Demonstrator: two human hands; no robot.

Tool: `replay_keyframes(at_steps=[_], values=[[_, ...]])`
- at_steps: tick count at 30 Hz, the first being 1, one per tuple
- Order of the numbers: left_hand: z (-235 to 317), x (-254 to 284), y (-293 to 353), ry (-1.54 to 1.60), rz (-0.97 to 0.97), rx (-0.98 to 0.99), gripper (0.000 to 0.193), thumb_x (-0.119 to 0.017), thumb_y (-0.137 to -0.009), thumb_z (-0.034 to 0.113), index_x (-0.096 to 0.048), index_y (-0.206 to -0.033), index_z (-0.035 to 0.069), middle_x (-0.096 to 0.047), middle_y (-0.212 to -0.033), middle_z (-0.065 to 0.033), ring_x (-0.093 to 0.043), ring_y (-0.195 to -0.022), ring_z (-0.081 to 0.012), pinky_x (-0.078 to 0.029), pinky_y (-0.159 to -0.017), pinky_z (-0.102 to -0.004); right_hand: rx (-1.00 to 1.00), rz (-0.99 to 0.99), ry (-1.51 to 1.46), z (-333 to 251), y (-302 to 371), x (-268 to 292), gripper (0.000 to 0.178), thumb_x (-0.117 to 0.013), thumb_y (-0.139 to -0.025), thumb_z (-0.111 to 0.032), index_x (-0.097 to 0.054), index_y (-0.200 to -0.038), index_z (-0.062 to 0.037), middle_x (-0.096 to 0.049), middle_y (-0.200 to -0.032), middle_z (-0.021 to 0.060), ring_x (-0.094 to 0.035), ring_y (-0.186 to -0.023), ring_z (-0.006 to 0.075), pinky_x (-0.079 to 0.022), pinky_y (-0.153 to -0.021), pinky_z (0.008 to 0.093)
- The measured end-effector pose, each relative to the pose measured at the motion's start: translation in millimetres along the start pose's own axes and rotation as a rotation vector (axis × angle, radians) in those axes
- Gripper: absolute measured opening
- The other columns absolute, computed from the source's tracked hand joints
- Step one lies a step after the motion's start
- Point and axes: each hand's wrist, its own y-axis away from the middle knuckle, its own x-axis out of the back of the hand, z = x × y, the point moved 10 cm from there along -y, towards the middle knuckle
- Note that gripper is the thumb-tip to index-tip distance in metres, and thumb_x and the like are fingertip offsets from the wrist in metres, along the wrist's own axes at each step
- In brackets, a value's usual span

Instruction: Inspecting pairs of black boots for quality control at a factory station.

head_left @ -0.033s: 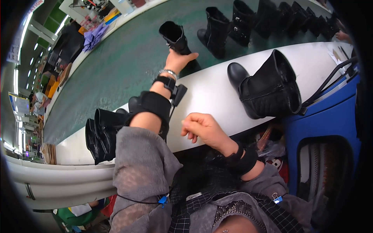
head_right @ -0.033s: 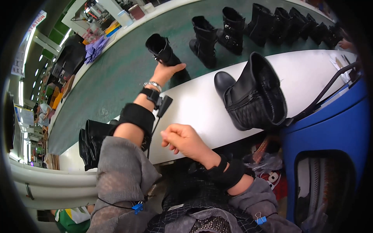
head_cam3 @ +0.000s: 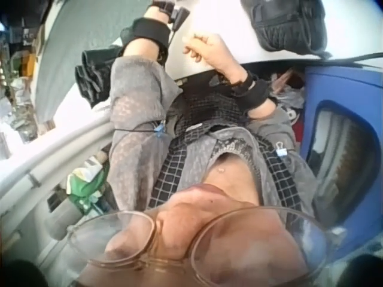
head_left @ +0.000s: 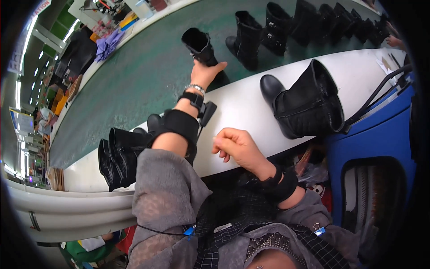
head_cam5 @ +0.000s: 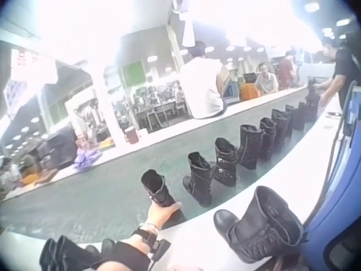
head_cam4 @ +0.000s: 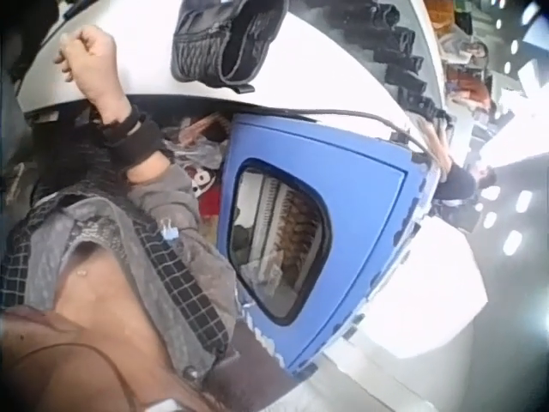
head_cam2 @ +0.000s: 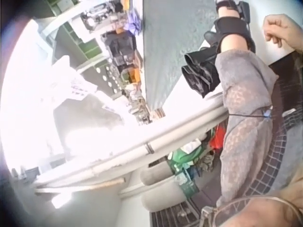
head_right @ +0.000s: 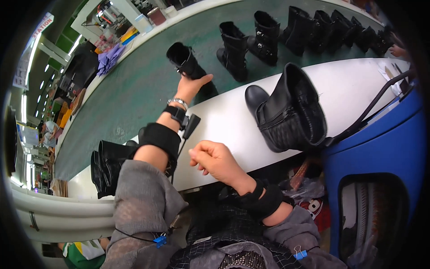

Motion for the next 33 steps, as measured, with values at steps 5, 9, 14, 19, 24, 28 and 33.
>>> replay_keyframes(at_steps=[5,9,14,19,24,28,33], values=[[-26.4,2.1,9.2,0.085,0.212,0.168,0.085,-0.079,-0.062,0.044,-0.045,-0.124,-0.004,-0.064,-0.11,-0.0221,-0.062,-0.103,-0.0356,-0.048,-0.089,-0.0376,0.318,0.376,0.443,-37.1,10.5,55.8,0.018,-0.061,-0.087,-0.015,-0.06,-0.077,0.0002,-0.06,-0.063,0.0044,-0.05,-0.053,0.0074,-0.041,-0.05,0.0243],[-34.7,-2.3,18.6,0.392,0.119,0.436,0.062,-0.077,-0.068,0.033,-0.055,-0.115,0.0,-0.063,-0.103,-0.0126,-0.064,-0.093,-0.0308,-0.052,-0.073,-0.0434,0.378,0.474,0.507,-25.6,12.6,82.5,0.014,-0.063,-0.083,-0.01,-0.06,-0.076,0.0016,-0.056,-0.056,0.0055,-0.047,-0.05,0.0075,-0.038,-0.048,0.0251],[-13.3,19.7,46.2,1.293,-0.023,0.569,0.034,-0.056,-0.089,0.02,-0.049,-0.116,-0.001,-0.054,-0.12,-0.0211,-0.054,-0.113,-0.0413,-0.047,-0.084,-0.0679,0.336,0.435,0.482,-25.1,7.8,81.5,0.013,-0.062,-0.085,-0.01,-0.06,-0.077,0.0007,-0.058,-0.061,0.0034,-0.05,-0.053,0.0062,-0.041,-0.049,0.0224],[39.2,32.9,123.0,1.563,-0.251,0.226,0.05,-0.051,-0.092,0.026,-0.042,-0.13,-0.004,-0.052,-0.129,-0.0219,-0.053,-0.117,-0.039,-0.044,-0.097,-0.0584,0.262,0.459,0.299,-17.8,16.4,89.2,0.012,-0.059,-0.088,-0.011,-0.059,-0.081,-0.0011,-0.062,-0.072,0.0034,-0.056,-0.06,0.0058,-0.046,-0.051,0.0205],[53.9,50.2,218.4,1.674,-0.19,0.164,0.055,-0.057,-0.088,0.026,-0.042,-0.132,-0.004,-0.052,-0.13,-0.0213,-0.051,-0.12,-0.0374,-0.042,-0.101,-0.0555,0.268,0.452,0.248,-16.0,19.9,86.2,0.014,-0.059,-0.088,-0.013,-0.059,-0.079,-0.0009,-0.06,-0.067,0.001,-0.052,-0.056,0.0045,-0.045,-0.049,0.0214],[52.5,35.6,264.4,1.726,-0.214,0.247,0.048,-0.062,-0.083,0.02,-0.05,-0.126,0.0,-0.058,-0.124,-0.0164,-0.056,-0.114,-0.0346,-0.046,-0.096,-0.0547,0.282,0.442,0.185,-18.1,23.7,87.0,0.014,-0.059,-0.09,-0.011,-0.059,-0.081,-0.0007,-0.062,-0.069,0.0018,-0.054,-0.058,0.0054,-0.046,-0.052,0.0211],[46.9,17.5,287.5,1.88,-0.225,0.311,0.05,-0.065,-0.081,0.017,-0.051,-0.126,0.003,-0.059,-0.123,-0.0142,-0.056,-0.114,-0.0328,-0.045,-0.096,-0.0551,0.321,0.5,0.201,-15.6,66.6,90.0,0.011,-0.061,-0.088,-0.009,-0.06,-0.083,0.0002,-0.061,-0.069,0.001,-0.052,-0.058,0.0046,-0.043,-0.052,0.0201]])
